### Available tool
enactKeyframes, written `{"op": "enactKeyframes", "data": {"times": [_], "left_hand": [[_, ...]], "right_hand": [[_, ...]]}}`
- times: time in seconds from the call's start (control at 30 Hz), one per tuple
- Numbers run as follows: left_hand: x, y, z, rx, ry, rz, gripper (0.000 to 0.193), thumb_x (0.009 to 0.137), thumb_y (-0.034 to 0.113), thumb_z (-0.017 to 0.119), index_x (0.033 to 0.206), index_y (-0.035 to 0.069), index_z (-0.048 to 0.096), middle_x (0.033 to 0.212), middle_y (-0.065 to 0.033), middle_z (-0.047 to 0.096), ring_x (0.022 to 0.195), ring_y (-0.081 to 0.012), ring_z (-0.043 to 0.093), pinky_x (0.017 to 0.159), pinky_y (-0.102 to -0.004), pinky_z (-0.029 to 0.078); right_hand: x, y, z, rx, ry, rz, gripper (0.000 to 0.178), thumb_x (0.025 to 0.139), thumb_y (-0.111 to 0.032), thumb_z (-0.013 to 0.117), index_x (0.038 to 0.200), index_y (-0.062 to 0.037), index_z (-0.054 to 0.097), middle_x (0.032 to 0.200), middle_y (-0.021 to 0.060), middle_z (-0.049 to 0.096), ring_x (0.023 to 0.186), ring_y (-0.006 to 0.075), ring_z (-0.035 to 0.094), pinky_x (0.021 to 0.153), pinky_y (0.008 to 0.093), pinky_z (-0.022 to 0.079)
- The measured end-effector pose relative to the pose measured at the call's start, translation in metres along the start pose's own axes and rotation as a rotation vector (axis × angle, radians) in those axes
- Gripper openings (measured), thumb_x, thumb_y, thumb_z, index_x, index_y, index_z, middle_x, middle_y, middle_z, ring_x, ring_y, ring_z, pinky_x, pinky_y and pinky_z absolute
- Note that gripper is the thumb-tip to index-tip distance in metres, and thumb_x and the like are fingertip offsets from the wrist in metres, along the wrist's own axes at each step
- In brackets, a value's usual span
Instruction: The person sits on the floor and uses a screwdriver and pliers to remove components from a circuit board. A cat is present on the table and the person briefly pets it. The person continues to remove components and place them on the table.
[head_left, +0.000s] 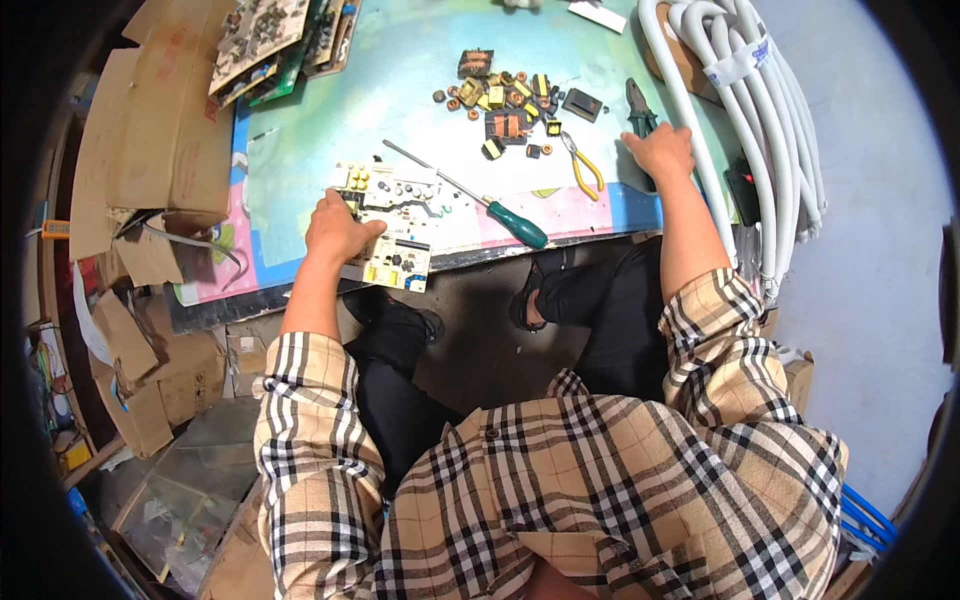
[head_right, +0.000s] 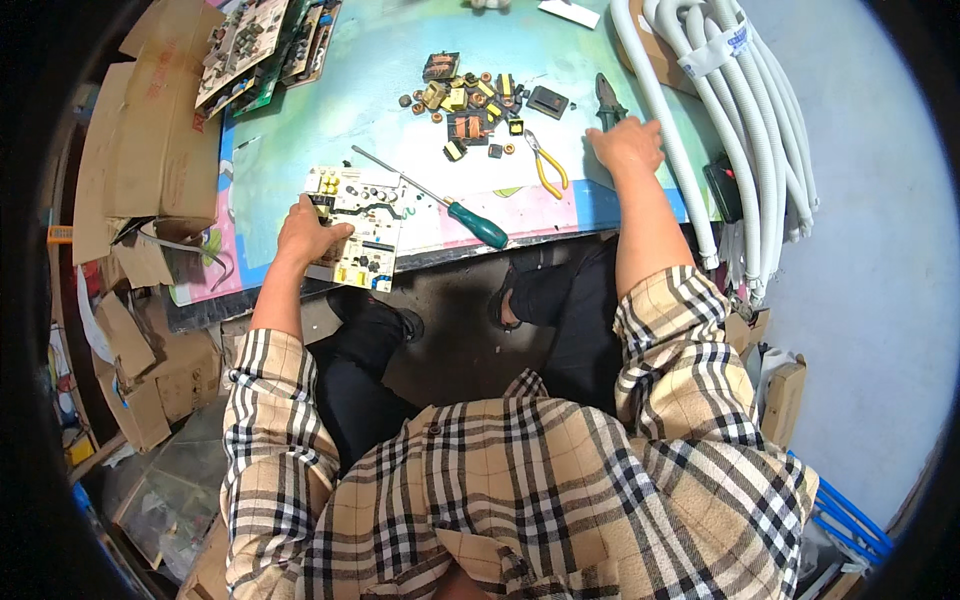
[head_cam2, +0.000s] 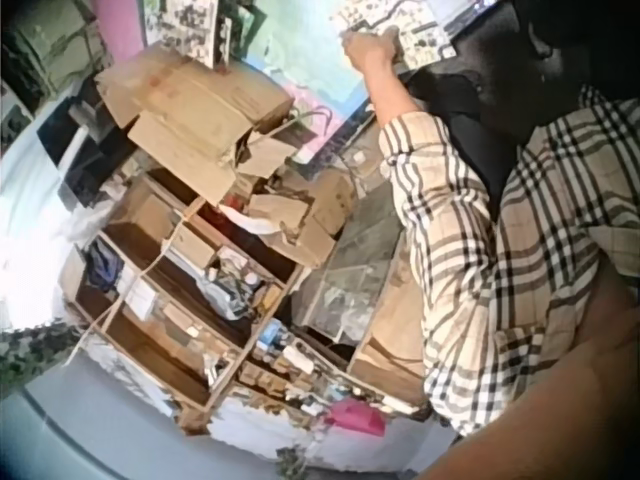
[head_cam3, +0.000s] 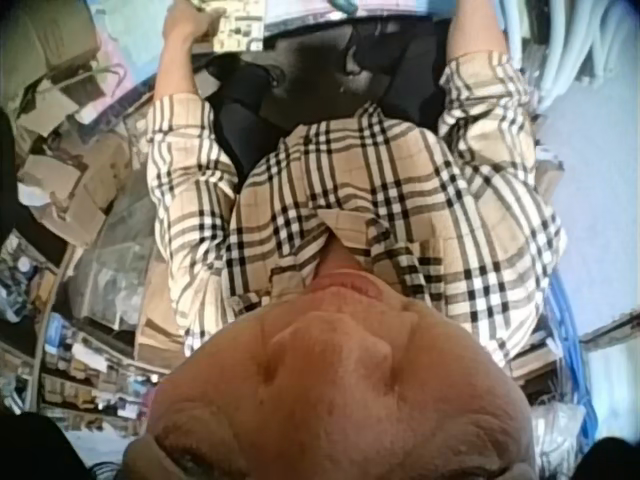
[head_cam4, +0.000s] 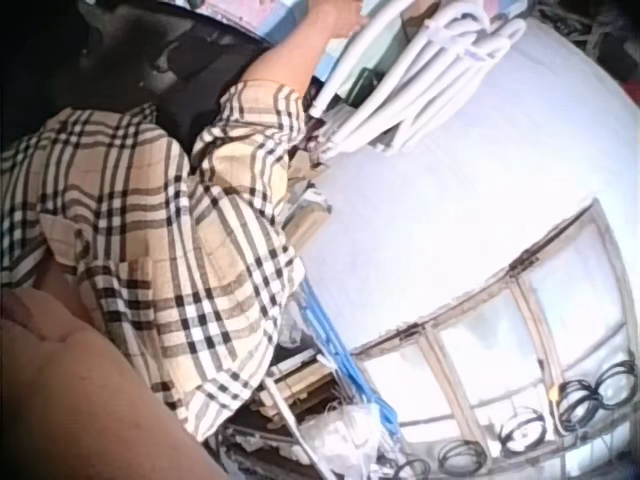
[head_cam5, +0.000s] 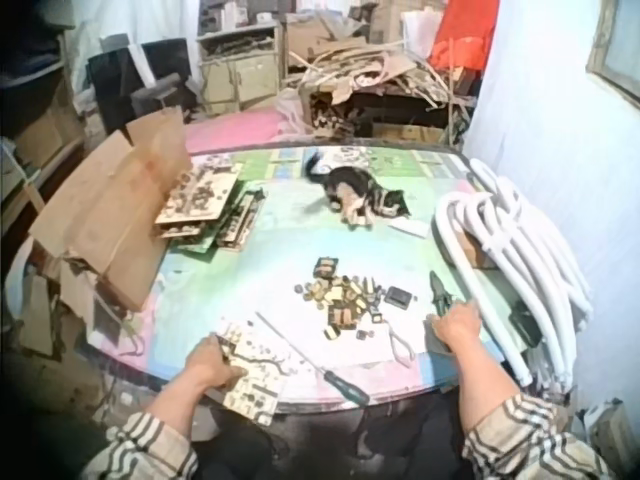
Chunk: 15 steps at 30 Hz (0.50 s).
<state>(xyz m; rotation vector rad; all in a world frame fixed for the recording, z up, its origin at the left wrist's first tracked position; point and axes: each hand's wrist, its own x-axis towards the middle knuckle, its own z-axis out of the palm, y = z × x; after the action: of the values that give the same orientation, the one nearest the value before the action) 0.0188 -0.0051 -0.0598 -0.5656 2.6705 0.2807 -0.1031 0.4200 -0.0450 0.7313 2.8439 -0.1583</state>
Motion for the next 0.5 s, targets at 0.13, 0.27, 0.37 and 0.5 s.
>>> {"op": "enactKeyframes", "data": {"times": [0.13,0.27,0.37,0.5], "left_hand": [[0.002,0.003,0.001,-0.025,-0.035,-0.023,0.122,0.065,0.051,0.085,0.146,-0.014,0.022,0.14,-0.0262,0.047,0.128,-0.0362,0.048,0.103,-0.0394,0.045],[0.0,0.013,0.005,0.0,-0.049,-0.034,0.127,0.065,0.054,0.084,0.148,-0.013,0.017,0.148,-0.0244,0.036,0.137,-0.034,0.038,0.108,-0.038,0.041],[-0.006,0.013,0.009,0.049,-0.032,-0.048,0.129,0.065,0.055,0.084,0.149,-0.011,0.013,0.15,-0.0231,0.032,0.138,-0.0334,0.035,0.109,-0.0378,0.04],[-0.007,0.015,0.007,0.014,-0.035,-0.04,0.131,0.062,0.052,0.087,0.149,-0.011,0.012,0.149,-0.0275,0.033,0.138,-0.0373,0.035,0.111,-0.0385,0.037]], "right_hand": [[0.007,0.006,0.021,-0.039,-0.025,0.009,0.074,0.077,-0.051,0.076,0.131,-0.0059,0.055,0.14,0.0179,0.044,0.129,0.0333,0.047,0.104,0.0455,0.042],[0.037,0.027,0.029,0.031,-0.014,-0.058,0.077,0.074,-0.049,0.076,0.127,0.0028,0.053,0.134,0.0217,0.05,0.124,0.0348,0.051,0.1,0.0451,0.046],[0.04,0.027,0.034,0.043,0.144,-0.159,0.072,0.074,-0.043,0.073,0.119,0.0094,0.053,0.107,0.0258,0.065,0.097,0.0338,0.066,0.084,0.0444,0.055],[0.048,0.028,0.027,0.823,-0.128,-0.08,0.04,0.083,-0.034,0.066,0.08,0.0054,0.058,0.066,0.0172,0.063,0.046,0.0236,0.059,0.044,0.0342,0.047]]}}
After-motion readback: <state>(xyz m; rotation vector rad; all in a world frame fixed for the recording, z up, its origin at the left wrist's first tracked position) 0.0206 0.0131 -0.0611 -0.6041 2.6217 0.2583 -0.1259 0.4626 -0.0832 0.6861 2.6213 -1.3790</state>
